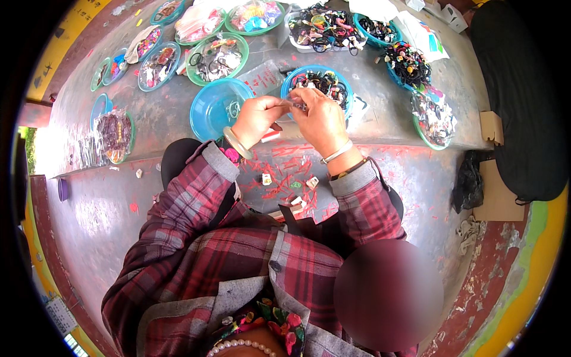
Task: The person sits on the floor and assembles small hair accessories by hand. They pick up small plastic clips and rubber bands from a blue bowl, attach the bands to the clips, and place the finished items into a clear plastic bag.
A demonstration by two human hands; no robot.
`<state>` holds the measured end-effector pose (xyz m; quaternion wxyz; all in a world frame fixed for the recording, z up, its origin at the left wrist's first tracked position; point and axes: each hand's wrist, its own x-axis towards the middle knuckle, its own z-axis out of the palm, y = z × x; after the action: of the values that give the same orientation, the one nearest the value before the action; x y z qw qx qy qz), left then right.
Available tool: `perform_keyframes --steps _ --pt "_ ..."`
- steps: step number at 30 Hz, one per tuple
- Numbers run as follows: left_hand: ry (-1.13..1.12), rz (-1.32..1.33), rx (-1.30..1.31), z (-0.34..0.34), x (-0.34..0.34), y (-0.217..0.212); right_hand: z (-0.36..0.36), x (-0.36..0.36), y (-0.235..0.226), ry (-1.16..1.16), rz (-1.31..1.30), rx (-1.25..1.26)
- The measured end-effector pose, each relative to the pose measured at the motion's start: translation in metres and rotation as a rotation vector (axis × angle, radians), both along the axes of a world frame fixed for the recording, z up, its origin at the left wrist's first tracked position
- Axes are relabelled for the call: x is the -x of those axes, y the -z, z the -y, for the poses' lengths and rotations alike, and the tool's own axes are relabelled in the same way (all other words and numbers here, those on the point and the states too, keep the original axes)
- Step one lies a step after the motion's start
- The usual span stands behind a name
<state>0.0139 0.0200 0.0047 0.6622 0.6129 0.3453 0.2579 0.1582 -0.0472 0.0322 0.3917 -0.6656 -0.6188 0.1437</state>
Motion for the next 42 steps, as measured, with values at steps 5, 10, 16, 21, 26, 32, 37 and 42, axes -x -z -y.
perform_keyframes --steps 5,10,16,21,26,32,37,42 --pt "0.026 -0.057 -0.065 0.0 -0.001 0.003 0.0 -0.004 0.007 -0.014 0.053 0.0" --pt "0.018 -0.099 -0.003 -0.001 -0.001 0.004 0.001 0.0 0.001 -0.051 0.317 -0.173" --pt "0.059 -0.072 -0.045 0.0 -0.002 0.01 -0.003 -0.006 0.01 -0.024 0.145 -0.109" --pt "0.108 -0.235 -0.194 -0.009 0.0 0.018 -0.007 -0.017 0.012 0.061 -0.025 -0.116" --pt "0.061 -0.056 0.156 -0.012 0.003 0.014 -0.009 -0.025 0.02 0.126 -0.298 0.049" --pt "-0.016 0.141 0.299 -0.012 0.005 0.01 -0.002 -0.021 -0.009 0.036 -0.676 0.386" --pt "0.011 0.237 0.317 -0.011 0.004 0.014 -0.002 -0.03 -0.007 -0.021 -0.767 0.472" --pt "0.021 0.207 0.279 -0.011 0.004 0.007 -0.001 -0.034 -0.004 -0.092 -0.802 0.48"
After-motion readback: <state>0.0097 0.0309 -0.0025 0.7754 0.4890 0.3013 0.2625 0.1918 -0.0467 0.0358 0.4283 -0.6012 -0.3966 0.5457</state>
